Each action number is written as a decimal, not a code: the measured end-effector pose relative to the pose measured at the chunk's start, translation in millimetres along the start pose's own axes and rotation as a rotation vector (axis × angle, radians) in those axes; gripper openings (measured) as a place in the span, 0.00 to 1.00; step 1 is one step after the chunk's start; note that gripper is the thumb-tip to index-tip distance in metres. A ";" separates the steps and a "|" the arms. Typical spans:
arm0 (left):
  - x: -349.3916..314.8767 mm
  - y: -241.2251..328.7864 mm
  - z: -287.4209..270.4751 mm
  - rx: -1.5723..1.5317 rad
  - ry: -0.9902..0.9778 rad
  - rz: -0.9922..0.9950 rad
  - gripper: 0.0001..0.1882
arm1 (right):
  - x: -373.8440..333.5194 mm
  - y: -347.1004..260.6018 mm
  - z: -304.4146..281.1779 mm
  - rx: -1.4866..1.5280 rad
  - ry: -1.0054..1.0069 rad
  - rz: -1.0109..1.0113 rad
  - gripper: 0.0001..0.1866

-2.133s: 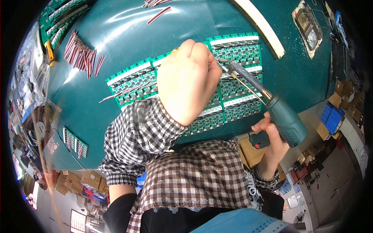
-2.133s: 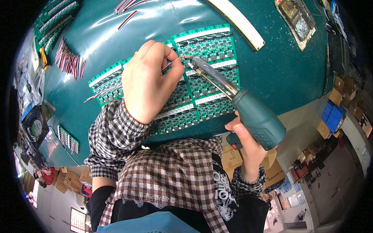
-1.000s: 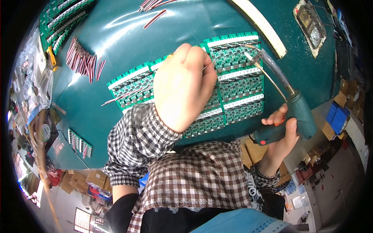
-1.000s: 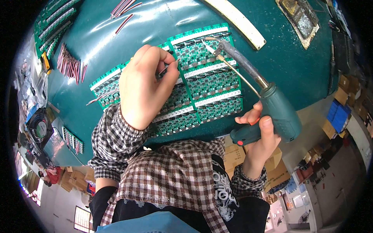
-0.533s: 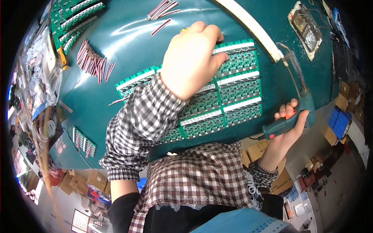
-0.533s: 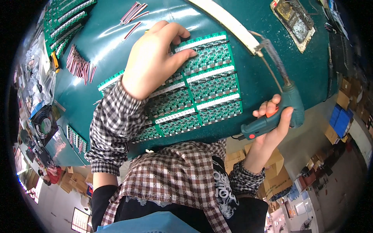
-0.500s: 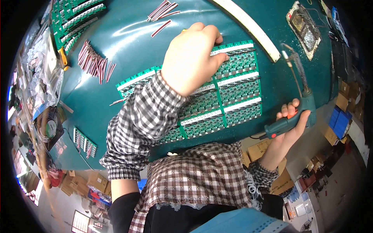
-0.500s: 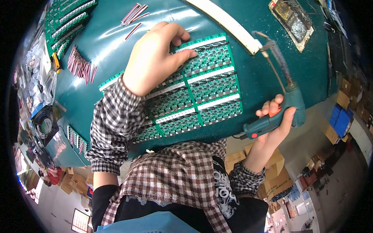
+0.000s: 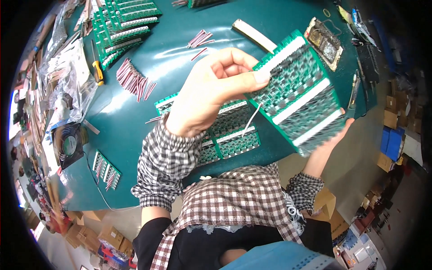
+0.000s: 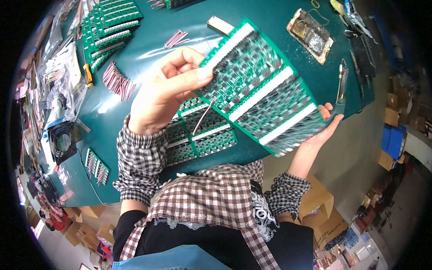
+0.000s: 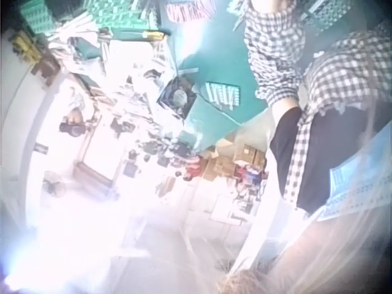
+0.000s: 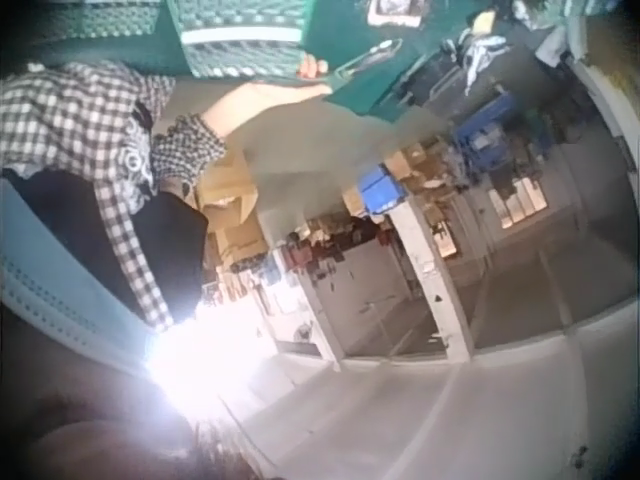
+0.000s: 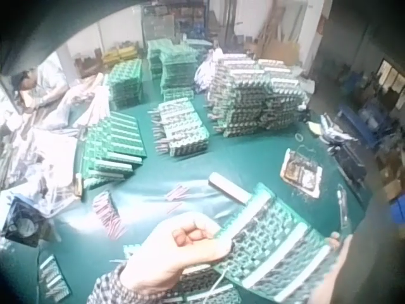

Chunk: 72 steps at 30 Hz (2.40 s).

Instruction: The person picks up wire pieces and solders them onto circuit boards using a soldering tool.

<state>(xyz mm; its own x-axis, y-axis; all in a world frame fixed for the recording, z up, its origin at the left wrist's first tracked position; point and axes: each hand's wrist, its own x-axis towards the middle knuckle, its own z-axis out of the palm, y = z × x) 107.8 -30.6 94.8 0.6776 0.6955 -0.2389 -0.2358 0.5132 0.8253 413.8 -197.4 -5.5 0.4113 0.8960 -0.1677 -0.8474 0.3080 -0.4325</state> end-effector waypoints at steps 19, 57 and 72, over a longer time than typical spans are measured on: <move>-40.5 14.6 22.7 -0.349 0.122 0.181 0.11 | 22.8 20.4 18.1 -0.398 0.046 -0.277 0.29; -19.1 4.9 14.8 -0.322 0.084 0.050 0.11 | 41.4 2.4 0.3 -0.198 0.099 0.167 0.30; 80.4 -76.8 -43.8 1.007 0.156 0.127 0.15 | 4.8 8.9 -17.3 0.134 -0.151 0.046 0.18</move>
<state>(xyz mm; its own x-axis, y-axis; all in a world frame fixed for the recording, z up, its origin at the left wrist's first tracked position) 149.8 7.9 -10.2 0.5736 0.8096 -0.1245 0.4433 -0.1790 0.8783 414.1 -195.9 -25.5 0.3243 0.9449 -0.0458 -0.9055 0.2960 -0.3041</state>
